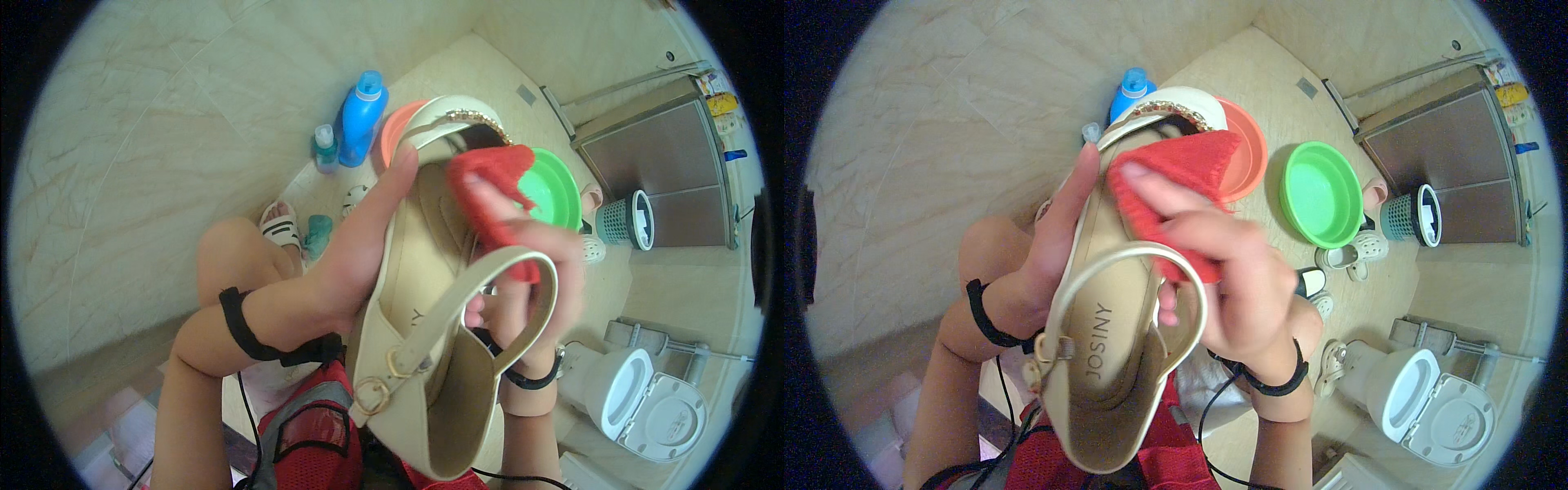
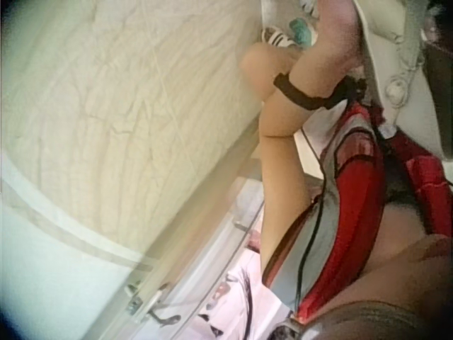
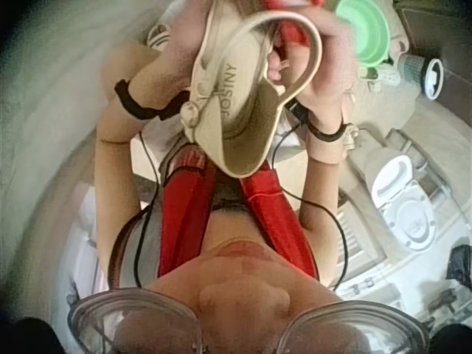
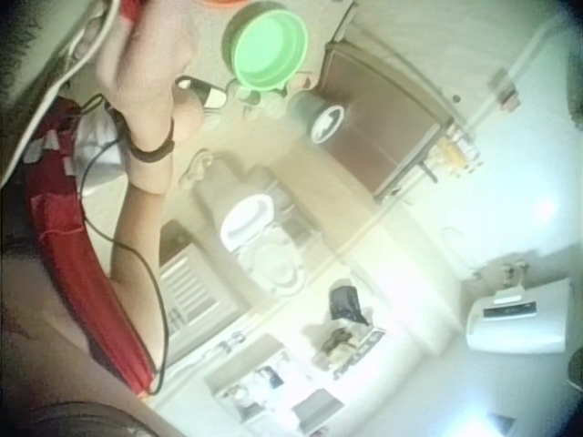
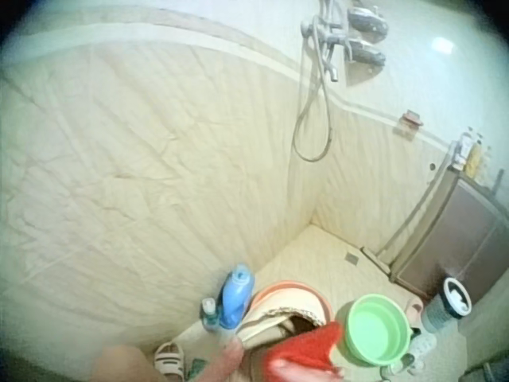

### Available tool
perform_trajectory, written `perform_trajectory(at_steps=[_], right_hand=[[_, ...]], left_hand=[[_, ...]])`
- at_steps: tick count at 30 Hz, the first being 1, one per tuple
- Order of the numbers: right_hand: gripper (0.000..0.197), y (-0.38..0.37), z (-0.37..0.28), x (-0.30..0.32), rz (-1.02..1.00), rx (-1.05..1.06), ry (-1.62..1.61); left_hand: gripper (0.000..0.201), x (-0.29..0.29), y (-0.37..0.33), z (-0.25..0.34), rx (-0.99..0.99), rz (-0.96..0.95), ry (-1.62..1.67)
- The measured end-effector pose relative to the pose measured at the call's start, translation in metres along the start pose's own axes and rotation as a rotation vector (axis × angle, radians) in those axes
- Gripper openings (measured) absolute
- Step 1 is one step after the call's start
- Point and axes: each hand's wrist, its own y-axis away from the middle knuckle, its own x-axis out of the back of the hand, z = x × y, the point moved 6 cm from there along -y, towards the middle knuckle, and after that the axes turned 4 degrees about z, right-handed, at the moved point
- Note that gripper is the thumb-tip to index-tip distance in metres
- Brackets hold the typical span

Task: The person wipes the exterior and interior of a white heeled shoe with a red cloth, occasionally dipping the cloth into a basin of water.

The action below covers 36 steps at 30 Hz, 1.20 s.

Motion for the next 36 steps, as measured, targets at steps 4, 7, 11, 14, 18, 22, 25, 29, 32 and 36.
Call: perform_trajectory(at_steps=[4, 7, 11, 14, 18, 22, 25, 29, 32, 36], right_hand=[[0.03, -0.005, 0.008, -0.004, -0.07, 0.198, 0.282], [0.031, -0.003, 0.006, -0.009, -0.125, 0.137, 0.414], [0.042, 0.0, 0.01, -0.014, -0.139, 0.054, 0.419], [0.04, 0.004, 0.012, -0.015, -0.116, 0.009, 0.395], [0.042, 0.005, 0.014, -0.011, -0.065, -0.063, 0.365], [0.04, 0.005, 0.01, -0.01, 0.009, 0.04, 0.448], [0.039, 0.007, 0.009, -0.011, -0.013, 0.095, 0.491], [0.038, 0.006, 0.005, -0.016, -0.004, 0.206, 0.505], [0.036, 0.004, 0.002, -0.017, -0.021, 0.218, 0.542], [0.032, 0.004, -0.003, -0.018, -0.048, 0.203, 0.477]], left_hand=[[0.065, 0.004, -0.012, 0.006, -0.228, 0.342, -0.295], [0.068, -0.001, -0.016, 0.004, -0.306, 0.244, -0.416], [0.064, -0.002, -0.018, 0.0, -0.34, 0.211, -0.431], [0.063, -0.002, -0.018, -0.002, -0.344, 0.122, -0.448], [0.065, -0.006, -0.017, -0.006, -0.346, 0.131, -0.593], [0.07, -0.007, -0.013, -0.004, -0.311, 0.108, -0.639], [0.07, -0.007, -0.012, -0.002, -0.341, 0.069, -0.635], [0.07, -0.002, -0.009, -0.004, -0.259, 0.101, -0.55], [0.068, -0.002, -0.01, -0.002, -0.301, 0.106, -0.587], [0.067, -0.006, -0.009, 0.001, -0.253, 0.089, -0.504]])
